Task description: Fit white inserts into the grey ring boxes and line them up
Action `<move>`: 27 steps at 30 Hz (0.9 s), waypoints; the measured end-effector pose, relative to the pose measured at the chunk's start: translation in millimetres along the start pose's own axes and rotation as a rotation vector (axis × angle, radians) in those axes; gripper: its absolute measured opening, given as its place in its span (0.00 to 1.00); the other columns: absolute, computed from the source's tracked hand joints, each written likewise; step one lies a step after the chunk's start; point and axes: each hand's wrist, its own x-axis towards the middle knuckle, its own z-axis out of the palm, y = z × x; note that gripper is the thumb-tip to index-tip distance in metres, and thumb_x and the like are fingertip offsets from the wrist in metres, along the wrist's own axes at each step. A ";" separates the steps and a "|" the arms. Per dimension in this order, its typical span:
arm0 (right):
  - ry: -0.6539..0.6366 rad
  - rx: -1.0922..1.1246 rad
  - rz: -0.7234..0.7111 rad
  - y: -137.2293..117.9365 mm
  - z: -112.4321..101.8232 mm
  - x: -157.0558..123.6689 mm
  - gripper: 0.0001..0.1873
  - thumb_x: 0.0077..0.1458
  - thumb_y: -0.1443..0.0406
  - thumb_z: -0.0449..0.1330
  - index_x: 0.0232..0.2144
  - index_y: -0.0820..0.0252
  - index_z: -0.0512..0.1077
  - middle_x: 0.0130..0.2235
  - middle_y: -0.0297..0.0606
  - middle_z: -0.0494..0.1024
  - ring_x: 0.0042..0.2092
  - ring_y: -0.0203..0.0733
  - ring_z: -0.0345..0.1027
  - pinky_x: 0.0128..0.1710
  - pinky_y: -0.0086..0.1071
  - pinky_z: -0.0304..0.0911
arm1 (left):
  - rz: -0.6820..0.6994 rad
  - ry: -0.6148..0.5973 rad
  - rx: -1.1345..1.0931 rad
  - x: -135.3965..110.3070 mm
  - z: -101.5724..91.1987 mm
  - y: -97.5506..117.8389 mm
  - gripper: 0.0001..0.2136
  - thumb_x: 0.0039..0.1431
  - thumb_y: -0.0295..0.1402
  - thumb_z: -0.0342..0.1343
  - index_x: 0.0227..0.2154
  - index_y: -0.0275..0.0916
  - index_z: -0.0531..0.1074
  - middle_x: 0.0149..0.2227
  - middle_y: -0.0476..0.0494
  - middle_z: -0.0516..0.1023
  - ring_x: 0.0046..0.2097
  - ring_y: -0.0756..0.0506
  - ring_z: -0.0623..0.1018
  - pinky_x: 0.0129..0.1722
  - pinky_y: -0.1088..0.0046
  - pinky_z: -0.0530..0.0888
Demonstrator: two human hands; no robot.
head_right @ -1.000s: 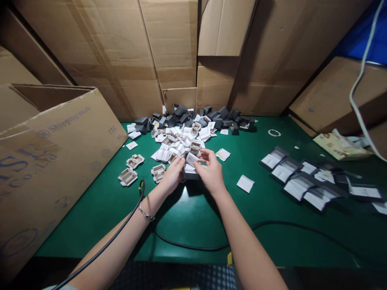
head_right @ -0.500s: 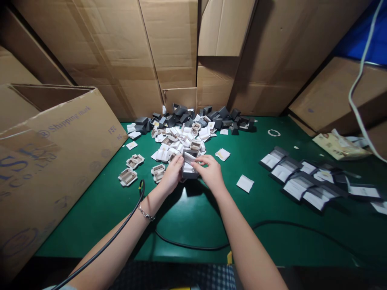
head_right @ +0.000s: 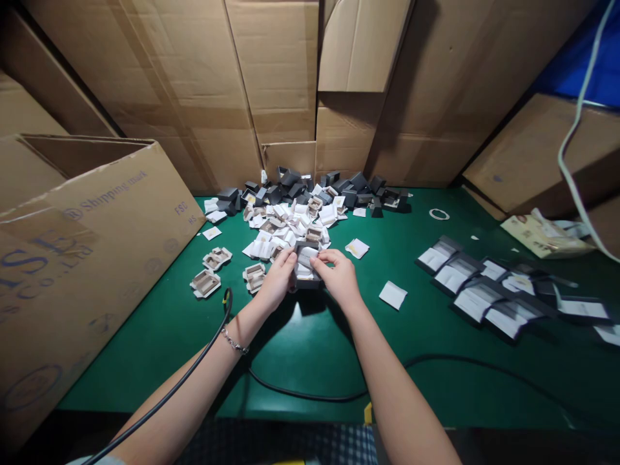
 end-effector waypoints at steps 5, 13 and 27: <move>0.028 0.018 0.007 -0.2 -0.1 -1.7 0.16 0.39 0.52 0.64 0.19 0.59 0.74 0.33 0.40 0.77 0.37 0.44 0.70 0.42 0.38 0.63 | 0.004 -0.008 0.023 -1.2 0.6 -0.4 0.20 0.55 0.45 0.55 0.45 0.37 0.69 0.16 0.57 0.58 0.16 0.54 0.58 0.17 0.76 0.58; 0.079 0.209 0.147 6.7 5.5 -0.7 0.20 0.38 0.53 0.66 0.31 0.58 0.68 0.29 0.33 0.74 0.29 0.37 0.66 0.31 0.32 0.62 | -0.026 -0.069 -0.049 -0.7 1.0 -4.2 0.23 0.52 0.47 0.58 0.46 0.37 0.69 0.17 0.58 0.56 0.17 0.55 0.56 0.17 0.78 0.57; -0.104 0.328 0.216 -1.0 3.2 0.2 0.17 0.38 0.55 0.64 0.29 0.60 0.73 0.28 0.34 0.76 0.30 0.39 0.66 0.32 0.33 0.63 | 0.049 -0.168 0.005 4.8 -2.4 -17.0 0.24 0.55 0.47 0.55 0.53 0.40 0.70 0.36 0.42 0.78 0.35 0.45 0.76 0.35 0.68 0.73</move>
